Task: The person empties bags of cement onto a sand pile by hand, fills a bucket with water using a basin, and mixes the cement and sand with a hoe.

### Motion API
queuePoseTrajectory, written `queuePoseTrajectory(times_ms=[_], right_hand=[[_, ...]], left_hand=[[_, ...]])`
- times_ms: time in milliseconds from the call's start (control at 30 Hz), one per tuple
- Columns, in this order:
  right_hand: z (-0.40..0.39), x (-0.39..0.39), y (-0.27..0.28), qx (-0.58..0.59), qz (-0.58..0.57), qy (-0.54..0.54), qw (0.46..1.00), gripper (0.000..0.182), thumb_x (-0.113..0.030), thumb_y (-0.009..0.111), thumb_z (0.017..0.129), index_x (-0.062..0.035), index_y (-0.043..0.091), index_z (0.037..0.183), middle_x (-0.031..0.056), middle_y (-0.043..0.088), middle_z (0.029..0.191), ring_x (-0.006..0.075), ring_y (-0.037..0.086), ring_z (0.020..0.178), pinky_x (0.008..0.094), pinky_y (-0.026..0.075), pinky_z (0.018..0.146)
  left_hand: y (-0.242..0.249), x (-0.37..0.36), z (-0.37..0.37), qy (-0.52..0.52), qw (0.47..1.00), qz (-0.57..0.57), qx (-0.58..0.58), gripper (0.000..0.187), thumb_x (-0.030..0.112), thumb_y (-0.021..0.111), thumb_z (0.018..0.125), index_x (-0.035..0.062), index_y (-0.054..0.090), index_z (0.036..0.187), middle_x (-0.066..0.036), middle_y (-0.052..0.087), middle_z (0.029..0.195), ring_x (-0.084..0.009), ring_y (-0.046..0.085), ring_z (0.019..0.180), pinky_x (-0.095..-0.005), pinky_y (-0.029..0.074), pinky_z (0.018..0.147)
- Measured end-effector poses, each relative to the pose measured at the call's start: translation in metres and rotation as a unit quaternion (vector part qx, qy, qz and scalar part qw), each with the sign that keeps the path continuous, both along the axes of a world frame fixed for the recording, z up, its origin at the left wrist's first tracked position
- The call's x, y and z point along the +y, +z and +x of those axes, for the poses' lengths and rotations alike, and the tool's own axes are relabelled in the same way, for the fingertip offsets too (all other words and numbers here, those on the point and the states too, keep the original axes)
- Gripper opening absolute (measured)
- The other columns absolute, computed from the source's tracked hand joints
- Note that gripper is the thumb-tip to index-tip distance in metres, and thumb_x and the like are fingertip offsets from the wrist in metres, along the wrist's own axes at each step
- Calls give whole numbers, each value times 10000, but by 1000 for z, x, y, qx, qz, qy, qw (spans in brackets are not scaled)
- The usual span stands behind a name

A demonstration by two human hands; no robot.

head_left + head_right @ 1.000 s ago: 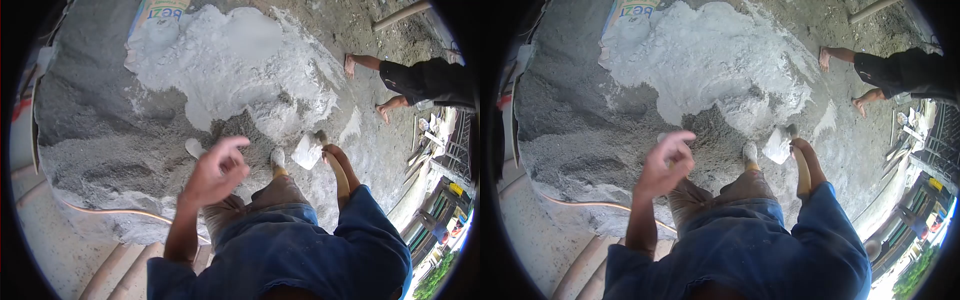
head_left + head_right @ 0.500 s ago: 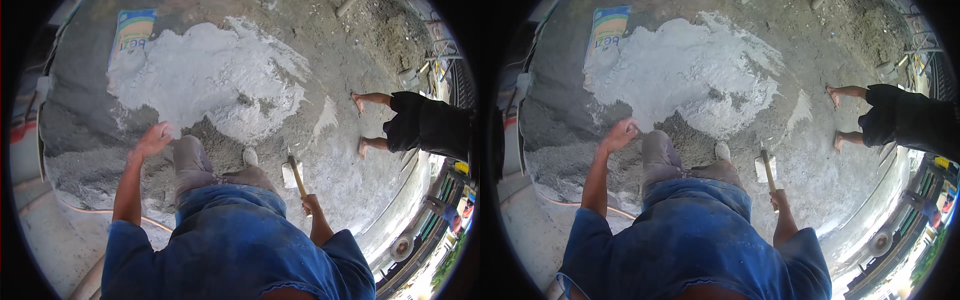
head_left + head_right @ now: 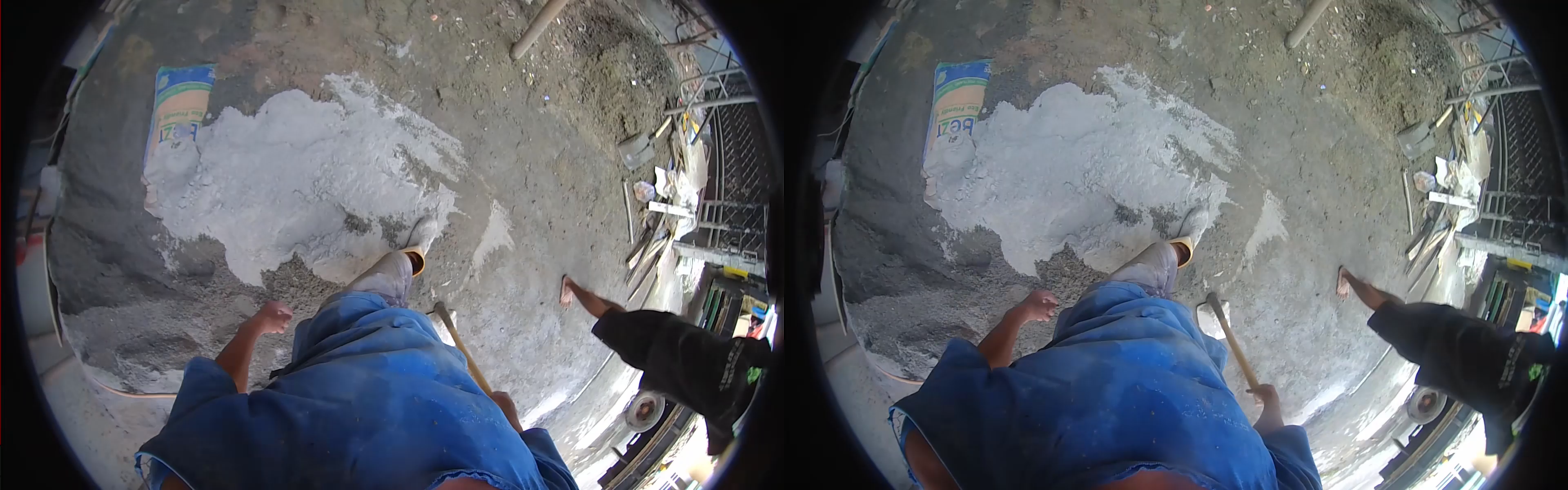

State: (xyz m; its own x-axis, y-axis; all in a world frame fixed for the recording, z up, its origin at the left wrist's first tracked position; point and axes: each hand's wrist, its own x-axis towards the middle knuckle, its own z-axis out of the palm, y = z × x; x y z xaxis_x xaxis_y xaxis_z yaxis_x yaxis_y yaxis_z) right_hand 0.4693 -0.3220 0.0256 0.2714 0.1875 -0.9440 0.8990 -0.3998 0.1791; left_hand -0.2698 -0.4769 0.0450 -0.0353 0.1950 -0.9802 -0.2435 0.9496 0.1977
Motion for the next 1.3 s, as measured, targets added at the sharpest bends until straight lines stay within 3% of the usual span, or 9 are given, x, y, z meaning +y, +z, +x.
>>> queuePoseTrajectory(times_ms=[233, 300, 367, 600, 733, 833, 1033, 1167, 1300], right_hand=[[37, 160, -96, 60, 91, 2, 994, 478, -284, 778, 761, -33, 625, 1138, 110, 664, 869, 224, 698, 757, 364, 526, 554], [-87, 267, 17, 91, 178, -196, 960, 546, -264, 732, 799, -44, 552, 1266, 110, 673, 989, 252, 688, 819, 376, 518, 607], [-150, 346, 41, 96, 182, -188, 960, 578, -238, 687, 834, -62, 481, 1344, 110, 665, 1086, 249, 684, 827, 366, 501, 637], [-240, 520, 17, 214, 187, -183, 941, 475, -200, 641, 875, -105, 501, 1319, 92, 673, 1065, 203, 685, 793, 341, 485, 604], [-238, 597, -27, 190, 104, -168, 962, 499, -206, 649, 859, -107, 494, 1323, 137, 647, 1101, 283, 667, 907, 430, 521, 704], [-124, 640, -197, 249, 55, -203, 945, 452, -216, 609, 897, -99, 495, 1319, 144, 632, 1115, 304, 658, 908, 423, 535, 701], [-362, 862, -17, 125, 91, -80, 985, 368, -222, 576, 921, -116, 520, 1268, 124, 642, 1061, 290, 663, 837, 405, 525, 599], [-516, 1012, -18, 175, 132, -7, 976, 373, -304, 551, 901, -154, 526, 1241, 77, 632, 1076, 272, 651, 900, 443, 483, 705], [-700, 1102, -10, 253, 222, 52, 940, 340, -200, 552, 929, -139, 516, 1262, 89, 653, 1032, 247, 675, 857, 367, 513, 583]], left_hand=[[-8, 144, 49, -162, 973, 140, 85, 142, 171, 651, 843, 36, 683, 875, -88, 644, 719, -160, 610, 596, -312, 477, 489], [-27, 187, 29, -238, 931, 236, 143, 130, 155, 629, 817, 33, 668, 835, -77, 643, 735, -159, 596, 590, -309, 492, 517], [30, 270, 10, -45, 990, 118, 57, 146, 163, 604, 803, 32, 654, 841, -72, 652, 752, -159, 583, 583, -319, 512, 563], [22, 458, -84, -30, 926, 272, 260, 243, 204, 585, 831, 13, 656, 964, -112, 673, 828, -189, 665, 696, -338, 533, 626], [17, 528, -108, -23, 917, 264, 297, 226, 175, 573, 854, 18, 635, 1004, -103, 655, 818, -179, 647, 693, -340, 534, 621], [19, 545, -107, 29, 943, 195, 269, 237, 167, 567, 852, 7, 639, 1012, -117, 663, 806, -192, 658, 695, -349, 545, 610], [24, 521, -54, 205, 964, 63, 157, 190, 80, 599, 854, -11, 625, 1018, -144, 647, 794, -221, 652, 670, -350, 561, 566], [36, 540, -47, 251, 967, -6, 43, 215, 9, 613, 865, -30, 624, 1076, -143, 652, 802, -232, 652, 690, -387, 549, 580], [24, 595, -96, 249, 965, 7, 81, 211, -1, 640, 837, -9, 646, 1048, -138, 655, 793, -229, 650, 689, -375, 552, 571]])
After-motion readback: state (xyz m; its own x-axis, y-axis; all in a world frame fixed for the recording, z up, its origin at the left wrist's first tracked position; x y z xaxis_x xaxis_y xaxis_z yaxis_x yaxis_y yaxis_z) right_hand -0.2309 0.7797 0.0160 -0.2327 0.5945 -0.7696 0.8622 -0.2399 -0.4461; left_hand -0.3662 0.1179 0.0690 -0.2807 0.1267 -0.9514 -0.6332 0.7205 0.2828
